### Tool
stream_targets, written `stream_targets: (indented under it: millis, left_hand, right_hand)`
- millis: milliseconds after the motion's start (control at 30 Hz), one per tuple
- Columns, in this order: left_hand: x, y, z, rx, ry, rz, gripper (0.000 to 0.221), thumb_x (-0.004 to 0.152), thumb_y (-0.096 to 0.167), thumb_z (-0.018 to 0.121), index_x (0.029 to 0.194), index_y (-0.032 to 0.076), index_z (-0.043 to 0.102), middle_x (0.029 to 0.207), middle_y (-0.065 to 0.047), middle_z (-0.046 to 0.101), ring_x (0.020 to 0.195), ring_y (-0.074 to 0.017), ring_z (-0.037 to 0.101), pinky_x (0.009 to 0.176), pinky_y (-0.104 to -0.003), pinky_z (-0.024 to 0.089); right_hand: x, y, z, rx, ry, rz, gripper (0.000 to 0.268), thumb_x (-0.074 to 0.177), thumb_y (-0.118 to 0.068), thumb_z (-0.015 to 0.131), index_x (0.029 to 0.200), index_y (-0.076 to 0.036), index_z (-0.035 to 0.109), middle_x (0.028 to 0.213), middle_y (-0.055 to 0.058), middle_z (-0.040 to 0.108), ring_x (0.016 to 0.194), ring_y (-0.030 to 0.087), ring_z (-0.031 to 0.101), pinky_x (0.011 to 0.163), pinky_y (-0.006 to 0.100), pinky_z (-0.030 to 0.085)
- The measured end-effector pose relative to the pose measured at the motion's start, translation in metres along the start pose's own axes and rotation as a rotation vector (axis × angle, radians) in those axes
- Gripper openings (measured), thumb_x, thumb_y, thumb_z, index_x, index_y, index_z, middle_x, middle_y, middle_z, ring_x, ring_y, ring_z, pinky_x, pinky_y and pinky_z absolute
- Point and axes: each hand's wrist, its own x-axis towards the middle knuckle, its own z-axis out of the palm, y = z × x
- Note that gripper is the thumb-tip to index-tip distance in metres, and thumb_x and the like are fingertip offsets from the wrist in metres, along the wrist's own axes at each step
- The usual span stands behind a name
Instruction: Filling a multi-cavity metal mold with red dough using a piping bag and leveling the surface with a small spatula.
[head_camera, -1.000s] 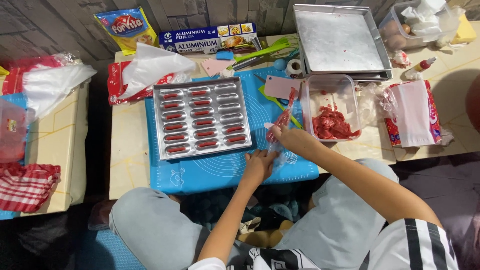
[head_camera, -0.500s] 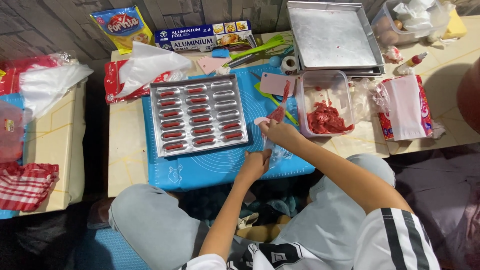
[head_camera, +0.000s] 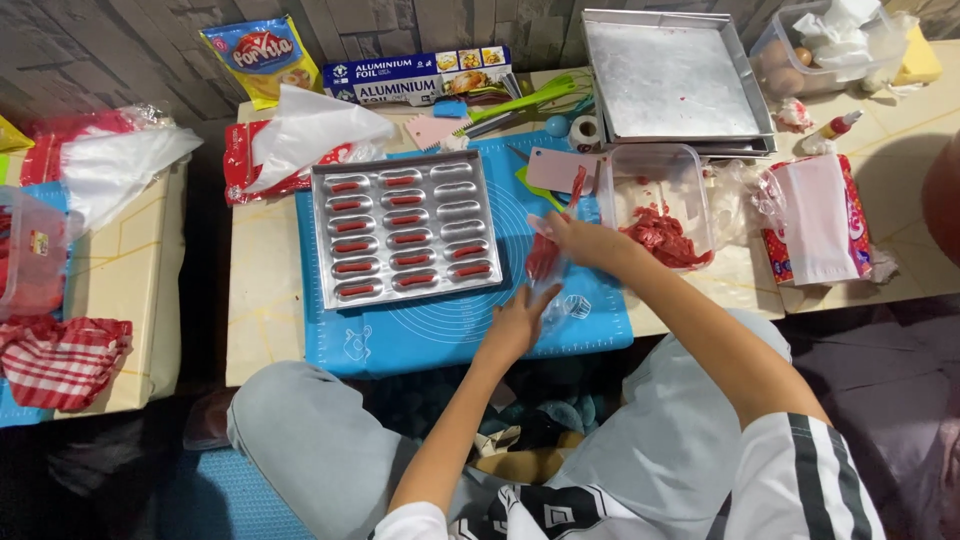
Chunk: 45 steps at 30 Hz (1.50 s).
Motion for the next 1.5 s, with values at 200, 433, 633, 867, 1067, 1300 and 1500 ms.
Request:
stream_targets:
  millis: [200,433,633,867,1067,1300,1500]
  left_hand:
    - [0.050,-0.025,0.027,0.104,-0.185,-0.094,0.060,0.098,0.007,0.046,0.146,0.043,0.045,0.137,-0.020,0.055,0.088,-0.0446,0.073,0.083,-0.051,0.055]
    - [0.041,-0.012,0.004,0.097,-0.007,-0.035,0.021,0.091,0.022,0.056,0.108,0.017,0.066,0.090,-0.018,0.073,0.076,-0.0404,0.073,0.065,-0.050,0.056]
    - [0.028,0.005,-0.016,0.179,-0.030,-0.062,0.023,0.093,0.029,0.052,0.096,0.016,0.071,0.082,-0.013,0.073,0.071,-0.0353,0.073,0.064,-0.048,0.056]
    - [0.015,0.023,-0.050,0.007,-0.098,-0.103,0.020,0.090,0.015,0.058,0.077,0.005,0.070,0.073,-0.016,0.072,0.072,-0.0366,0.071,0.067,-0.045,0.056]
    - [-0.005,0.031,-0.072,-0.077,-0.140,-0.090,0.021,0.090,0.006,0.054,0.077,-0.001,0.068,0.072,-0.019,0.069,0.073,-0.0379,0.069,0.068,-0.045,0.055]
    - [-0.031,0.040,-0.087,-0.105,-0.140,-0.079,0.020,0.088,-0.003,0.053,0.075,-0.005,0.067,0.069,-0.020,0.068,0.071,-0.0376,0.068,0.068,-0.045,0.054]
    - [-0.045,0.040,-0.082,-0.081,-0.136,-0.071,0.016,0.089,-0.002,0.054,0.079,-0.004,0.067,0.067,-0.018,0.066,0.069,-0.0361,0.068,0.067,-0.044,0.054]
  right_hand:
    - [-0.013,-0.023,-0.058,-0.070,-0.054,0.017,0.021,0.104,-0.008,0.036,0.125,-0.003,0.038,0.102,0.033,0.068,0.089,0.052,0.073,0.081,0.056,0.060]
    - [0.001,0.002,0.062,-0.602,0.214,-0.139,0.037,0.094,-0.010,0.046,0.130,-0.014,0.045,0.093,0.013,0.064,0.066,0.031,0.075,0.052,0.042,0.060]
    - [0.023,0.008,0.115,-0.551,0.349,-0.137,0.033,0.092,-0.010,0.050,0.124,-0.009,0.045,0.089,0.017,0.057,0.062,0.040,0.069,0.048,0.047,0.058]
    - [0.013,-0.001,0.109,-0.618,0.341,-0.146,0.034,0.096,-0.007,0.050,0.130,-0.007,0.044,0.096,0.020,0.058,0.072,0.041,0.070,0.057,0.044,0.062]
    - [0.014,-0.006,0.109,-0.697,0.390,-0.137,0.035,0.098,-0.010,0.048,0.132,-0.011,0.046,0.100,0.021,0.060,0.075,0.044,0.069,0.059,0.045,0.061]
    - [0.019,-0.006,0.107,-0.724,0.321,-0.136,0.038,0.098,-0.007,0.045,0.135,-0.012,0.044,0.100,0.021,0.060,0.072,0.047,0.069,0.059,0.043,0.062]
    - [0.023,-0.008,0.108,-0.751,0.299,-0.128,0.038,0.098,-0.008,0.044,0.135,-0.012,0.042,0.099,0.021,0.060,0.073,0.047,0.069,0.060,0.040,0.062]
